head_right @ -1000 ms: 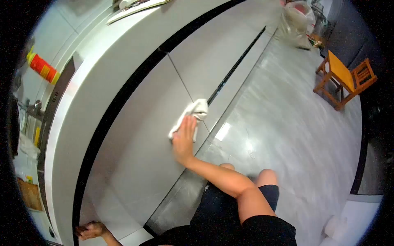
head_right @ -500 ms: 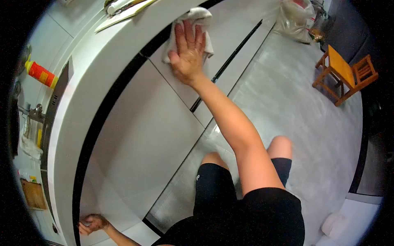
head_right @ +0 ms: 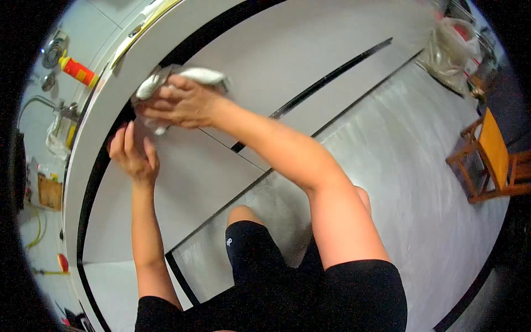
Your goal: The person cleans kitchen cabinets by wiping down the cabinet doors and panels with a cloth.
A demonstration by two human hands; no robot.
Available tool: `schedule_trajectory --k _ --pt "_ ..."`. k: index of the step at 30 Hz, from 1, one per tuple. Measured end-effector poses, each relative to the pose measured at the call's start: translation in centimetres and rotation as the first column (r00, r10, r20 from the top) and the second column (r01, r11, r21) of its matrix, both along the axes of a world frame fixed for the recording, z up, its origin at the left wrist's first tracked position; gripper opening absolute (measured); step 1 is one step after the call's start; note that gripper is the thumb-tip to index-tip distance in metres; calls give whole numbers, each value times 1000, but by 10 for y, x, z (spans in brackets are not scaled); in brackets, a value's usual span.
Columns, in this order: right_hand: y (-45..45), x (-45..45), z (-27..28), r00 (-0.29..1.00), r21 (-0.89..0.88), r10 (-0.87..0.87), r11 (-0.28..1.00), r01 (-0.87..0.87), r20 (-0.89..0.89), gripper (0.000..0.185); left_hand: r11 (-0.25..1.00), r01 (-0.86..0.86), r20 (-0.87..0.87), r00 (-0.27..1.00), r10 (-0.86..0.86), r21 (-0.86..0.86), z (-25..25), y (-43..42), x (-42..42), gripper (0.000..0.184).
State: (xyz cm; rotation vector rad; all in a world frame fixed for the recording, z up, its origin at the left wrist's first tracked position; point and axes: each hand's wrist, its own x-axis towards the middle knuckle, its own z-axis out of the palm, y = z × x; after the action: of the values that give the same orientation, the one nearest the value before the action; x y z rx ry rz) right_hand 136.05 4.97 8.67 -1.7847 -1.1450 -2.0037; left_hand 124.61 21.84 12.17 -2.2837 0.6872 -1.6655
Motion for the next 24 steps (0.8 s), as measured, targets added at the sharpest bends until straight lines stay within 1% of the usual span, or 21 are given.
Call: schedule_trajectory --k 1,3,4,5,6,7,8,9,10,11,12,14,16,17,18,19,20,21,22,23,24 --pt "-16 11 3 1000 -77 -28 997 29 13 53 996 -89 37 995 88 27 0 -5 8 41" --pt "-51 37 4 998 -107 -58 992 62 39 49 961 -265 115 960 256 75 -2 -8 17 42" --pt "-75 44 6 991 -115 -135 984 137 21 49 957 -280 117 956 271 71 -3 -7 16 42" --pt "-96 57 9 993 -69 -114 991 117 38 46 954 -293 123 951 284 63 -4 -6 16 43" --pt "-120 69 4 987 -103 -138 986 130 -80 41 950 -306 125 946 298 57 -6 -5 16 43" --pt "-145 80 2 976 -89 -166 984 155 -143 43 949 -310 144 943 299 57 -9 -3 17 44" --pt "-166 88 4 975 -5 -168 986 169 -142 33 943 -328 152 936 316 57 -10 -2 18 44" --pt "-190 106 -4 956 42 -221 972 233 -191 42 938 -343 160 930 331 55 -11 -2 18 44" --pt "-213 115 0 938 60 -265 957 285 -223 41 933 -356 166 924 343 51 -13 -2 19 44" --pt "-236 131 -2 930 91 -267 950 297 -253 42 933 -359 135 926 352 31 -15 -1 21 44" --pt "-257 142 -1 909 18 -360 928 372 -209 39 933 -359 106 929 356 12 -16 0 23 45" --pt "-252 137 4 959 234 -162 948 217 -234 35 937 -345 117 930 348 -49 -20 -4 28 46" --pt "-233 131 2 963 327 -107 926 187 -248 32 943 -304 199 924 326 -134 -26 -22 36 47" --pt "-220 123 5 965 369 -83 913 173 -249 30 932 -346 193 912 361 -106 -26 -20 35 49" --pt "-206 112 3 952 354 -91 915 196 -292 28 930 -349 198 910 365 -112 -25 -22 37 48" --pt "-186 104 5 975 324 -89 934 153 -204 26 927 -357 193 908 373 -110 -24 -22 37 48" --pt "-161 88 2 970 291 -33 951 104 -239 25 924 -369 183 906 382 -103 -25 -21 36 48" --pt "-136 72 0 961 262 21 964 55 -277 24 919 -379 215 894 393 -104 -27 -19 38 47" --pt "-105 41 5 963 257 60 966 10 -263 17 916 -385 208 892 401 -115 -27 -19 38 47" --pt "-75 25 0 947 248 125 968 -50 -297 18 913 -388 202 891 406 -123 -27 -21 37 47" --pt "-53 2 1 954 227 107 973 -42 -282 20 912 -388 199 891 407 -130 -26 -22 37 46"
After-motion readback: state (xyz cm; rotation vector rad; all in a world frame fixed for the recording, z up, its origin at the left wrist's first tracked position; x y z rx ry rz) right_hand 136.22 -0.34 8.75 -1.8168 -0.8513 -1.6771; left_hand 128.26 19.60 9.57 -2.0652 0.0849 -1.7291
